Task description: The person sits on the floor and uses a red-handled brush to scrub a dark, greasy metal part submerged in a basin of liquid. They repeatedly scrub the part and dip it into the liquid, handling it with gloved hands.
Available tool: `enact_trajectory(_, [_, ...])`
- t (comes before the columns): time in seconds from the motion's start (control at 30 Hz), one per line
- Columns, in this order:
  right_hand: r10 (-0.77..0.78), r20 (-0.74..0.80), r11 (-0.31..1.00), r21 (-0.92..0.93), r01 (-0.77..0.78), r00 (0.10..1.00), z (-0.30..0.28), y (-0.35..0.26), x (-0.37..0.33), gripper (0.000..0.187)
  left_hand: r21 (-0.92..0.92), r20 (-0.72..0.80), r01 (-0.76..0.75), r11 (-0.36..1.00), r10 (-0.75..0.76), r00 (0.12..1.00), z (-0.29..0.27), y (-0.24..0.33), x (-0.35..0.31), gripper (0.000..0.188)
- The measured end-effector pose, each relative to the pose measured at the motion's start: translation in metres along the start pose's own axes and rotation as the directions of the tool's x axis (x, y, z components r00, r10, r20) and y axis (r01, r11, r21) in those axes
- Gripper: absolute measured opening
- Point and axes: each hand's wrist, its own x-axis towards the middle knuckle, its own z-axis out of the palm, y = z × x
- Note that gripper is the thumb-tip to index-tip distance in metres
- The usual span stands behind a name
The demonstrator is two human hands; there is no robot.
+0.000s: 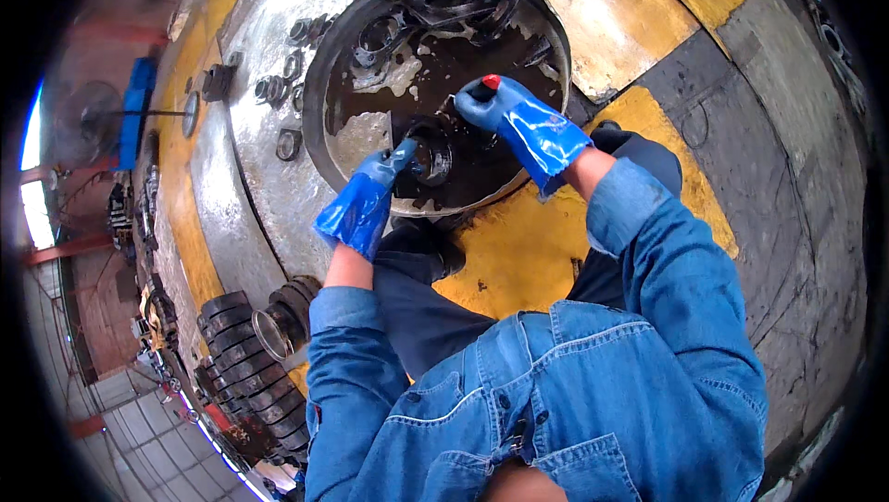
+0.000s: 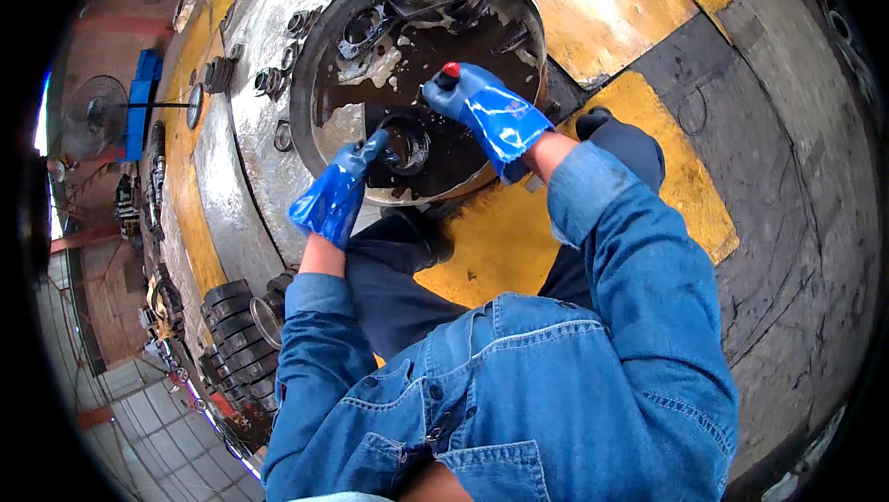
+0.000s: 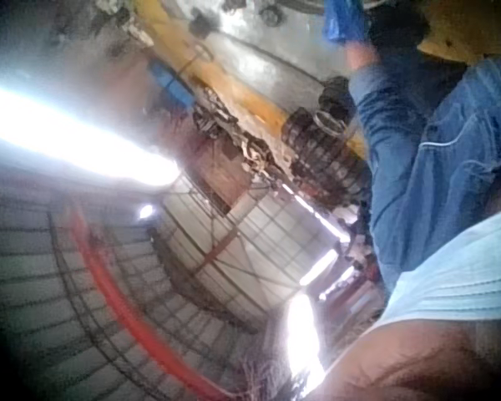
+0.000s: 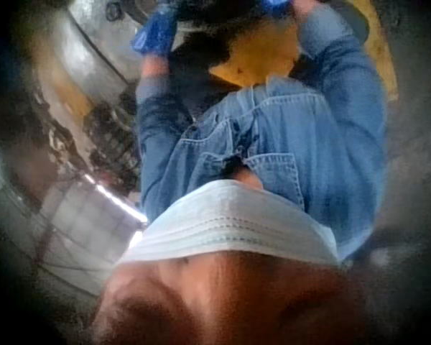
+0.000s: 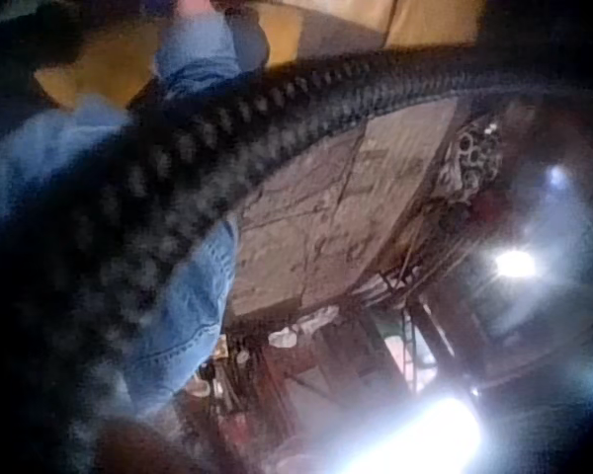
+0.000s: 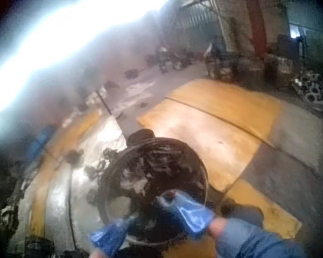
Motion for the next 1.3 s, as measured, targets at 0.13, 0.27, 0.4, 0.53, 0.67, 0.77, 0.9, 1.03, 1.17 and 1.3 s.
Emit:
enact_trajectory(0.13, [0.113, 0.123, 0.983, -0.158, -0.093, 0.986, -0.005, 0.011, 0.012, 0.033, -0.161, -0.080, -0.085, 0.983, 0.073, 0.994, 0.015, -0.018, 0.004, 0.060])
enact_trajectory(0.27, [0.170, 0.037, 0.977, 0.125, -0.174, 0.985, 0.004, 0.014, 0.029, 0.039, -0.205, -0.097, -0.179, 0.962, 0.162, 0.982, 0.021, -0.025, 0.007, 0.058])
enact_trajectory(0.4, [0.014, 0.350, 0.870, 0.458, -0.184, 0.937, 0.004, -0.049, 0.006, 0.028, -0.125, -0.133, -0.203, 0.971, 0.186, 0.973, 0.020, -0.019, -0.012, 0.053])
enact_trajectory(0.53, [0.035, 0.476, 0.976, 0.174, -0.133, 0.879, 0.016, -0.056, 0.012, 0.031, -0.670, -0.024, 0.118, 0.733, -0.180, 0.983, 0.027, -0.025, 0.004, 0.051])
enact_trajectory(0.67, [0.066, 0.445, 0.949, 0.248, -0.194, 0.893, 0.014, -0.043, 0.015, 0.044, -0.602, -0.043, 0.066, 0.796, -0.114, 0.992, 0.032, -0.024, 0.013, 0.051])
enact_trajectory(0.77, [0.180, 0.341, 0.951, 0.178, -0.251, 0.923, 0.014, -0.070, -0.005, 0.044, -0.499, -0.106, -0.022, 0.866, -0.036, 0.994, 0.032, -0.029, 0.012, 0.051])
enact_trajectory(0.9, [0.194, 0.297, 0.851, 0.424, -0.311, 0.935, 0.005, -0.077, -0.011, 0.037, -0.427, -0.153, -0.101, 0.899, 0.038, 0.987, 0.039, -0.030, 0.011, 0.053])
enact_trajectory(1.03, [0.154, 0.356, 0.751, 0.564, -0.343, 0.922, 0.008, -0.062, -0.020, 0.033, -0.423, -0.196, -0.186, 0.887, 0.111, 0.974, 0.046, -0.026, 0.014, 0.056])
enact_trajectory(1.17, [0.242, 0.415, 0.829, 0.380, -0.409, 0.877, -0.007, -0.072, -0.039, 0.035, 0.417, -0.316, -0.404, 0.814, 0.547, 0.776, 0.023, -0.061, 0.005, 0.053])
enact_trajectory(1.3, [0.362, 0.258, 0.929, -0.016, -0.370, 0.896, -0.011, -0.026, -0.020, 0.037, -0.710, -0.160, -0.051, 0.703, -0.090, 0.983, 0.017, -0.034, 0.027, 0.063])
